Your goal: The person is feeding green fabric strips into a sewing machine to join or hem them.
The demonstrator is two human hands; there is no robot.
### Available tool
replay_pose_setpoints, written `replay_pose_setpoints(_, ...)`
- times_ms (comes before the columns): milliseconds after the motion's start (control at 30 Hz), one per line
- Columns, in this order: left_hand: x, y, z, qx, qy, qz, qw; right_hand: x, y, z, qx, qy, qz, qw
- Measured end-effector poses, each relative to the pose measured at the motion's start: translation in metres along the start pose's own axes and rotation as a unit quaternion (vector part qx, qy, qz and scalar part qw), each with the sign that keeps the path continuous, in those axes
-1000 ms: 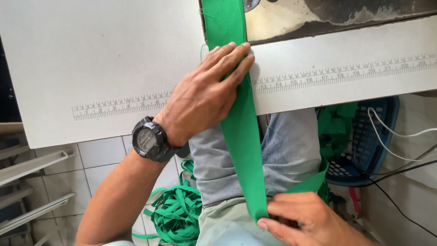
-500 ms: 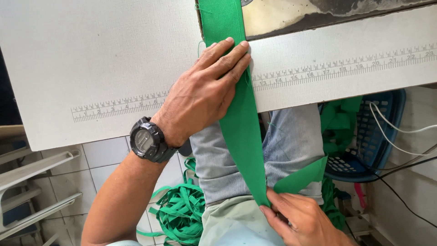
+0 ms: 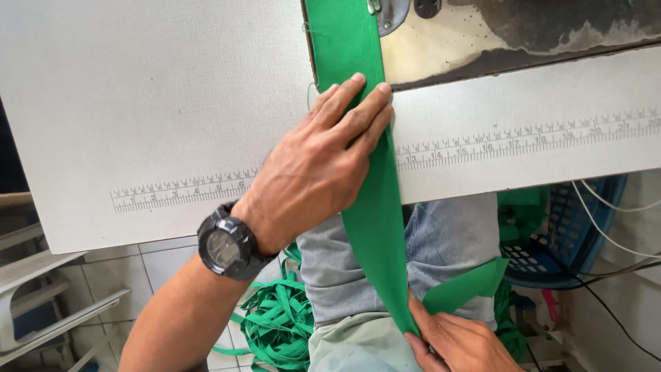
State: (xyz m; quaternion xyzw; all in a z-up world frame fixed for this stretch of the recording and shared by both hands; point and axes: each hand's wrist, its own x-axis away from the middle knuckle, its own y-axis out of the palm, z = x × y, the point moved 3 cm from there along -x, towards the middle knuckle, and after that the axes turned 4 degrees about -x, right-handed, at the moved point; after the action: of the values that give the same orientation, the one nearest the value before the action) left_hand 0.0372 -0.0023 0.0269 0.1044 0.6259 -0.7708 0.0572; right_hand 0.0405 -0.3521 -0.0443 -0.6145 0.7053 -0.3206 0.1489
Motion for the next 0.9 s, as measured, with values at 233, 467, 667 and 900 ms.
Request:
replay_pose_setpoints(233,-0.023,0.006,-0.037,-0.033,0.048,0.008,0.998,-0.054,-0.029,-0.019,-0.047,-0.023,0.055,0.997)
replay_pose_setpoints(467,-0.031,0.013,-0.058,-0.02,0.043,0.014,0.999,-0.076,-0.039,-0.019,-0.141,0.017,0.077,0.987)
replay_pose_setpoints(667,0.005,0.016,0.004,-0.027,-0.002,0.017,0.999,-0.051,-0.043,-0.053,-0.148,-0.069,-0.028,0.986)
replay_pose_setpoints(900,0.02,0.009,0.014,-0.002,0.022,0.037,0.999,-0.021,-0.038,-0.057,-0.114,-0.021,0.061,0.991)
